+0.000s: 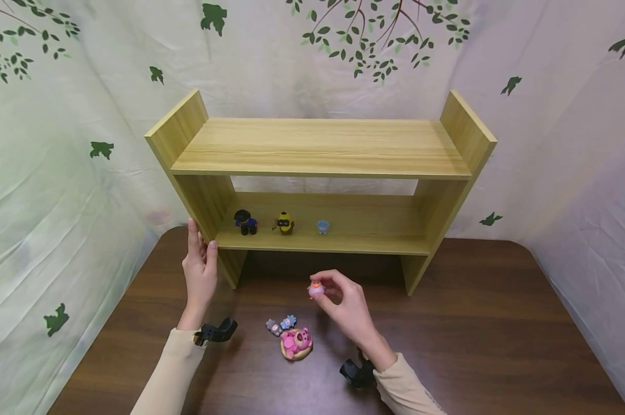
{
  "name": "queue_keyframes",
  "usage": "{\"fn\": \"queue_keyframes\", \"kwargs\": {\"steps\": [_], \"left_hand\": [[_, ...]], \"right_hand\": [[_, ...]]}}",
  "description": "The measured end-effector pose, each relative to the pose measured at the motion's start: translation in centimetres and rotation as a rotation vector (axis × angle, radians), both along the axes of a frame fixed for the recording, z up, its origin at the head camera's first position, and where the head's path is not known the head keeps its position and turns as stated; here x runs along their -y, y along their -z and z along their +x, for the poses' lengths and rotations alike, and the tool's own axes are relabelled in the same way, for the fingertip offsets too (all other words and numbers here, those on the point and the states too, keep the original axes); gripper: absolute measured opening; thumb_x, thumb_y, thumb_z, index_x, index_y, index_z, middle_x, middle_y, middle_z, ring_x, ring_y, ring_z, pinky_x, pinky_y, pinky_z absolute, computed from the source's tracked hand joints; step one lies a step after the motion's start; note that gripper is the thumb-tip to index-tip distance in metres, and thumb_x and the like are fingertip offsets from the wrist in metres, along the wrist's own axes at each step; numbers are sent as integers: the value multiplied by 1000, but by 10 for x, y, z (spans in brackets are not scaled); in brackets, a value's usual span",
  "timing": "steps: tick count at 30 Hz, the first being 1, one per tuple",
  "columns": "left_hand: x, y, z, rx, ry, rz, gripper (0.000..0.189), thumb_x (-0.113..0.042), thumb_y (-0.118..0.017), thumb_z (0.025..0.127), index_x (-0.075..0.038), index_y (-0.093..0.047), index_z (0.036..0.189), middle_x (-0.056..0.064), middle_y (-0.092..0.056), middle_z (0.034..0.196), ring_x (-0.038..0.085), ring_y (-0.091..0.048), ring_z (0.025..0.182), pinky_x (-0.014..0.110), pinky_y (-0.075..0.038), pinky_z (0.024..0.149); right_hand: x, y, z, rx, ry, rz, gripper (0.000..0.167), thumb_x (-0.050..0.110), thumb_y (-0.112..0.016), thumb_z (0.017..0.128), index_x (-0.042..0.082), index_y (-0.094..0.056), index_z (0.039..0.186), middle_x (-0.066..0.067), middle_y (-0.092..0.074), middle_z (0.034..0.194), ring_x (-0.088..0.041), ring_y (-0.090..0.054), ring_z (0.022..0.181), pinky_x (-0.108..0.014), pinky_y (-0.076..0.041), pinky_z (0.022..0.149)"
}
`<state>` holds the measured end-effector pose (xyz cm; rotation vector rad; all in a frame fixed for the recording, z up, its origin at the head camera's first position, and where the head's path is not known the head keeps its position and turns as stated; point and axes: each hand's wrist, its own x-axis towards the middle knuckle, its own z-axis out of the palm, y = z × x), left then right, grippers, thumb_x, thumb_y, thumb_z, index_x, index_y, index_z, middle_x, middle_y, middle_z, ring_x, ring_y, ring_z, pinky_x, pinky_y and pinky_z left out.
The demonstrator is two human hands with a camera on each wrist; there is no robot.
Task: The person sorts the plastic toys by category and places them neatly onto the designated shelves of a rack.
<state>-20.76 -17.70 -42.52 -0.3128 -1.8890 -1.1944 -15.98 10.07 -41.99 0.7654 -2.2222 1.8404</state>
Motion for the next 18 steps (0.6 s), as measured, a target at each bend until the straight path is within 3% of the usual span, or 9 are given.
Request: {"fn": "queue_keyframes", "kwargs": {"steps": [10, 18], "left_hand": [[-1, -1, 1, 3, -8, -1, 75, 11, -49, 94, -29, -26, 153, 28, -47, 135, 34, -56, 95, 13, -44, 81], [-1, -1, 1, 20, -17, -1, 75, 11, -50, 94, -27, -25, 153, 28, -47, 135, 38, -56, 100, 12, -43, 82]], "right_hand": [[-8, -9, -1, -39, 26, 0, 24, -9, -66, 85, -4, -64, 108, -13, -67, 101, -30, -64, 87, -33, -52, 80], [-17, -21, -6, -90, 50, -13, 26, -13, -65, 83, -7, -63, 109, -17, -66, 103, -32, -64, 88, -31, -51, 81]]}}
